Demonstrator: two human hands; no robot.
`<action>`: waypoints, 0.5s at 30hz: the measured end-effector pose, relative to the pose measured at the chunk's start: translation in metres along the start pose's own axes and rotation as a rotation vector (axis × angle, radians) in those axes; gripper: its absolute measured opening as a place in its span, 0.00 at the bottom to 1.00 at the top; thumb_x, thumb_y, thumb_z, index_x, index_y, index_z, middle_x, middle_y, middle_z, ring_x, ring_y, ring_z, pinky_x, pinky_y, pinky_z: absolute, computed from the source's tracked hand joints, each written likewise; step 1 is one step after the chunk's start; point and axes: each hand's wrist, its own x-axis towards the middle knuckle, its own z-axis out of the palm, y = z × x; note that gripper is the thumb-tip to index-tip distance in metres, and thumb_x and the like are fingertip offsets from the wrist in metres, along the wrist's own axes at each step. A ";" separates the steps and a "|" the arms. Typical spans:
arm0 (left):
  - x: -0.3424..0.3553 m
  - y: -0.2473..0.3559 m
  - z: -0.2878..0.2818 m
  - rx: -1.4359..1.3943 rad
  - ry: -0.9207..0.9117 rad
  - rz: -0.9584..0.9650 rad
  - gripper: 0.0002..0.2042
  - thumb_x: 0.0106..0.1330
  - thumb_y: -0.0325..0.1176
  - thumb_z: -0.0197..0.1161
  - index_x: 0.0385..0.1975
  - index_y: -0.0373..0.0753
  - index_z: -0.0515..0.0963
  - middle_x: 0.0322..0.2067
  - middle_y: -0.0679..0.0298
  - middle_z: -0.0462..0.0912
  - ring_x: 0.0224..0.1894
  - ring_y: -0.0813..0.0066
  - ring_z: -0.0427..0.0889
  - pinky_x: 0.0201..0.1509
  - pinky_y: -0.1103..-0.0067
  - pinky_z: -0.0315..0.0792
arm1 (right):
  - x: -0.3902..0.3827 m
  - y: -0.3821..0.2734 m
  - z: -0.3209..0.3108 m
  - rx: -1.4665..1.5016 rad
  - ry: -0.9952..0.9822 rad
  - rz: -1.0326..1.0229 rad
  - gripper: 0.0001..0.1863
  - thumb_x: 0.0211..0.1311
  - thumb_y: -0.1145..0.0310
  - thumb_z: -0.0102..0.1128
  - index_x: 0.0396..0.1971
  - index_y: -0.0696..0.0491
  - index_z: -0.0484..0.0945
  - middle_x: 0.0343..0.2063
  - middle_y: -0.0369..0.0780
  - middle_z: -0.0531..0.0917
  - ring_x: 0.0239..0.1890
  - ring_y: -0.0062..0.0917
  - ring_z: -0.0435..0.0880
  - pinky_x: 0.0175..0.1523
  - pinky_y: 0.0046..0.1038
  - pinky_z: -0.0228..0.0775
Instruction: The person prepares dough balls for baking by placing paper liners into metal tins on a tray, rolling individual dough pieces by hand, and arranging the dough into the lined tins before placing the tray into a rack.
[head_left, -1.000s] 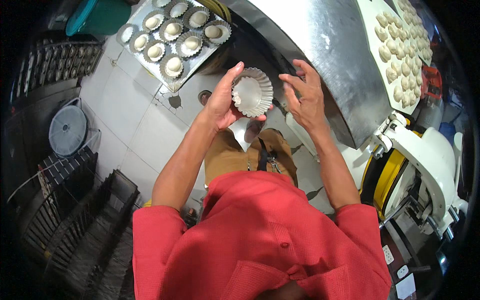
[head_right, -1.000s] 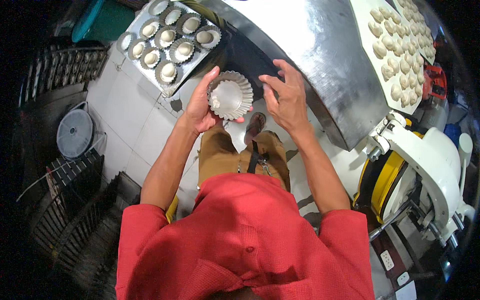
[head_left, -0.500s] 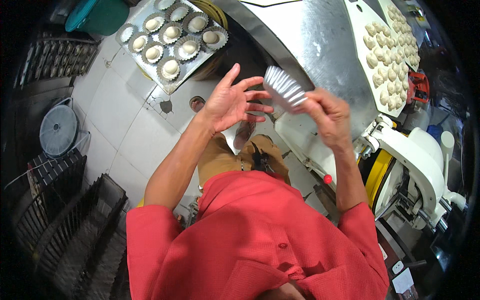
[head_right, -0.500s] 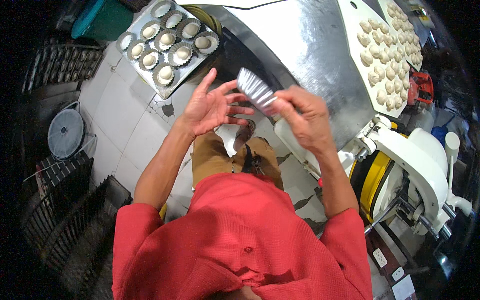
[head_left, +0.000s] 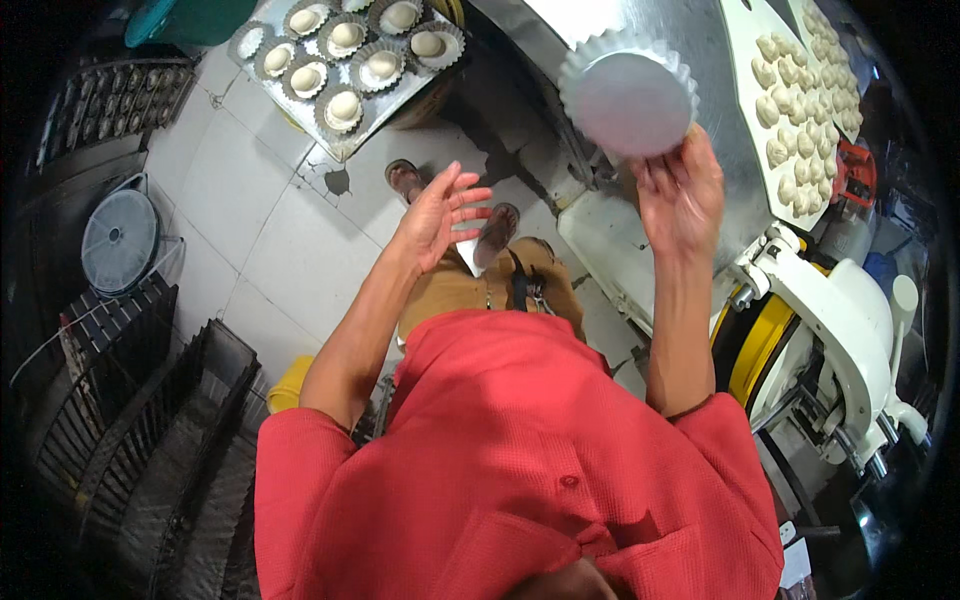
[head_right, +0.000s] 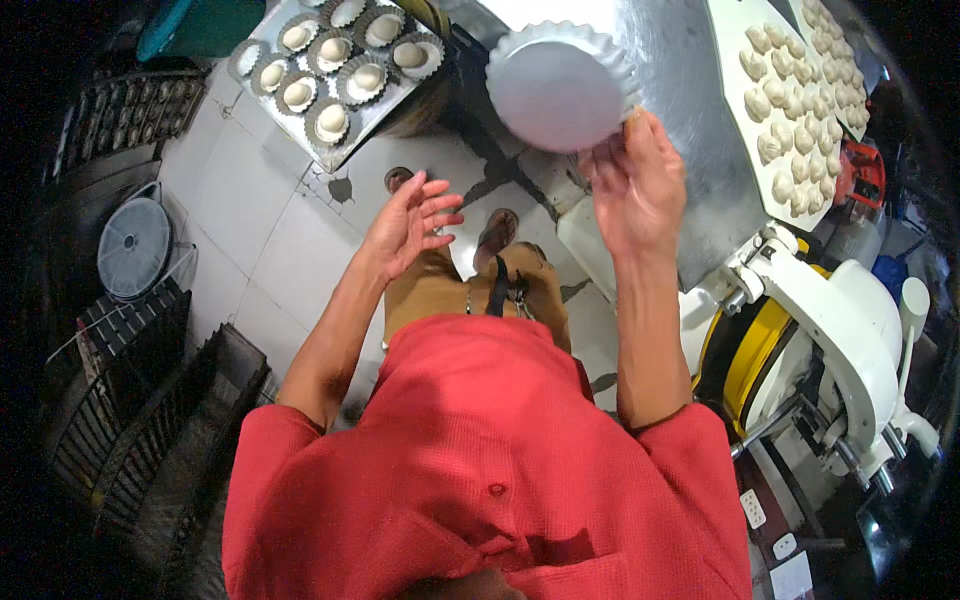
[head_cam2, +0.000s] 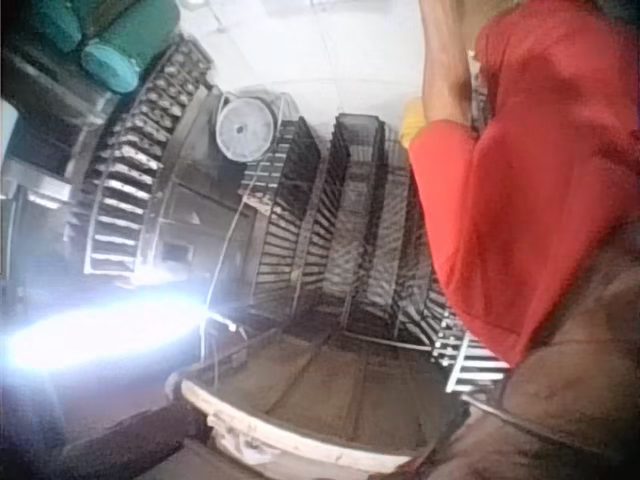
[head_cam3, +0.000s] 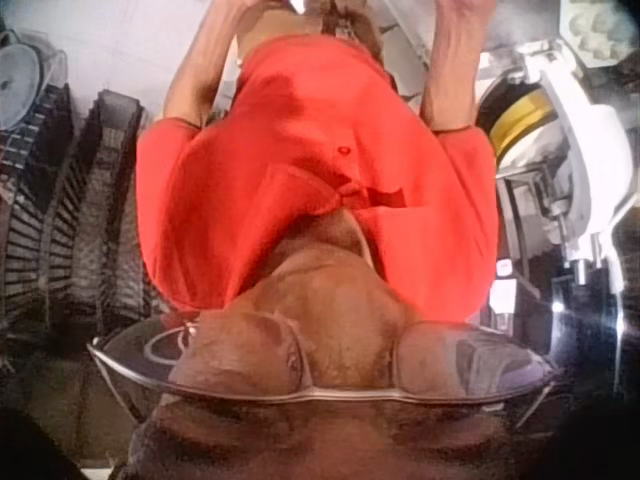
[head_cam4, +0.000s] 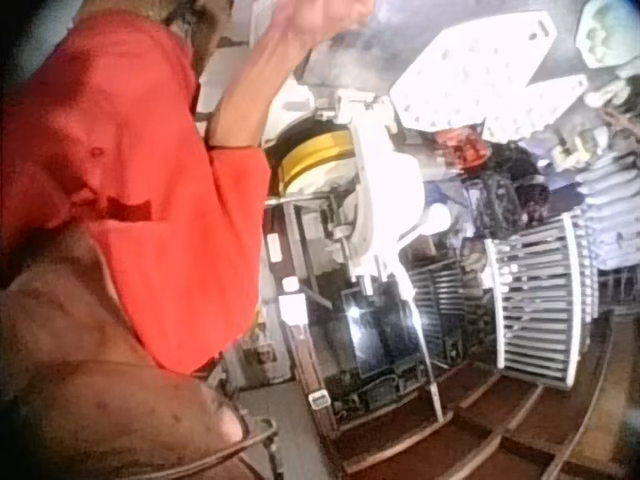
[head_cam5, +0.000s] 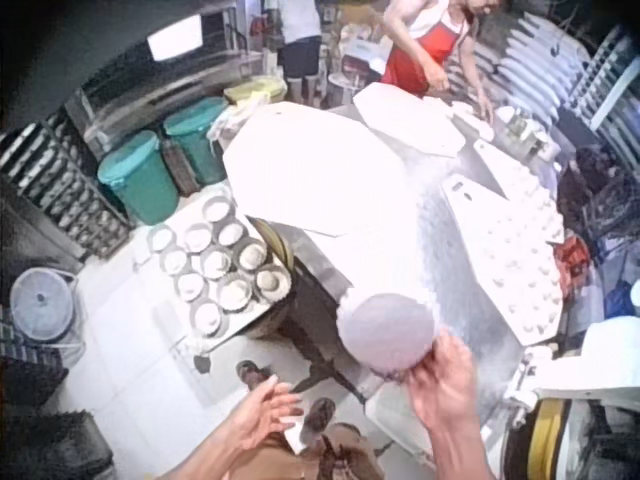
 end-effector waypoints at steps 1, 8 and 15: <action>0.000 -0.002 0.004 -0.003 -0.006 -0.017 0.31 0.72 0.61 0.52 0.62 0.41 0.68 0.54 0.59 0.79 0.50 0.67 0.81 0.51 0.67 0.74 | 0.002 0.006 -0.011 -0.008 0.016 0.005 0.08 0.73 0.64 0.58 0.42 0.53 0.76 0.19 0.26 0.64 0.17 0.11 0.58 0.30 0.20 0.57; 0.003 -0.006 0.007 0.076 0.000 0.006 0.30 0.72 0.60 0.53 0.61 0.41 0.68 0.53 0.60 0.79 0.52 0.69 0.80 0.53 0.69 0.73 | 0.003 0.006 -0.028 0.178 0.241 0.151 0.07 0.72 0.65 0.60 0.33 0.49 0.74 0.18 0.27 0.66 0.16 0.11 0.59 0.30 0.19 0.57; -0.022 0.011 0.068 -0.355 -0.351 0.241 0.43 0.68 0.71 0.47 0.73 0.46 0.55 0.65 0.58 0.68 0.63 0.61 0.72 0.63 0.57 0.71 | -0.045 0.035 0.030 -1.105 0.103 -0.302 0.08 0.67 0.67 0.64 0.36 0.57 0.83 0.27 0.40 0.85 0.29 0.30 0.83 0.38 0.34 0.75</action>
